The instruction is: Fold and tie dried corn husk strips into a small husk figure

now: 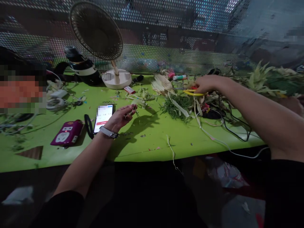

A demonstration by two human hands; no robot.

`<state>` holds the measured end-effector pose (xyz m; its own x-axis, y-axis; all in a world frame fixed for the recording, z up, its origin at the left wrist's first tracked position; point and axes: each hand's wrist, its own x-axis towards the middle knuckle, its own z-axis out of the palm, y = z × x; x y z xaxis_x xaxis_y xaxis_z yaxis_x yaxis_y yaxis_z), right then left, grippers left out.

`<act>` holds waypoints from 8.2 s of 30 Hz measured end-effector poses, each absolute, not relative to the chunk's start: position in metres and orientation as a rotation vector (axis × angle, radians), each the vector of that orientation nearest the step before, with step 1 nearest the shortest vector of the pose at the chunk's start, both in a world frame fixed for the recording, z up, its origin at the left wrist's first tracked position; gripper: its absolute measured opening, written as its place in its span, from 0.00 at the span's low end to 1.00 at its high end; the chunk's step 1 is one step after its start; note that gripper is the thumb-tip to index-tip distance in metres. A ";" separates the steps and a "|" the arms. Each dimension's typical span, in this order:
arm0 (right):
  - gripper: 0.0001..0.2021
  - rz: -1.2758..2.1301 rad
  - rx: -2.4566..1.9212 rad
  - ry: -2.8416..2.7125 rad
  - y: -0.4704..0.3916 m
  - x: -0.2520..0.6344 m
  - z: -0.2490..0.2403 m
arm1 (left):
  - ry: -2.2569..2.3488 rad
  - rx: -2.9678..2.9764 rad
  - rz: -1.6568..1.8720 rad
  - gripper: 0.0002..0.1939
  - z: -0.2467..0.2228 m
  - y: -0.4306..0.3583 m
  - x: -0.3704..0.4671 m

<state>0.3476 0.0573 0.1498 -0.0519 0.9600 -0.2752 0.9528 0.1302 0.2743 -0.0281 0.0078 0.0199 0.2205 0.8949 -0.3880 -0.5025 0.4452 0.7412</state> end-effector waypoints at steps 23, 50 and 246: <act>0.31 -0.805 1.643 2.279 -0.012 0.261 0.052 | 0.855 0.554 1.109 0.07 0.017 0.018 -0.043; 0.20 -2.236 1.690 2.508 0.029 0.209 0.031 | 0.949 0.540 0.950 0.09 0.014 0.014 -0.036; 0.20 0.404 1.831 3.269 0.005 0.159 0.001 | 0.729 1.168 0.876 0.22 0.002 -0.004 -0.023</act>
<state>0.1587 0.0045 0.0011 -0.3824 0.6998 0.6033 0.8256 0.5520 -0.1171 -0.0226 -0.0045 0.0015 0.4828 0.8749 -0.0383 -0.1965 0.1508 0.9688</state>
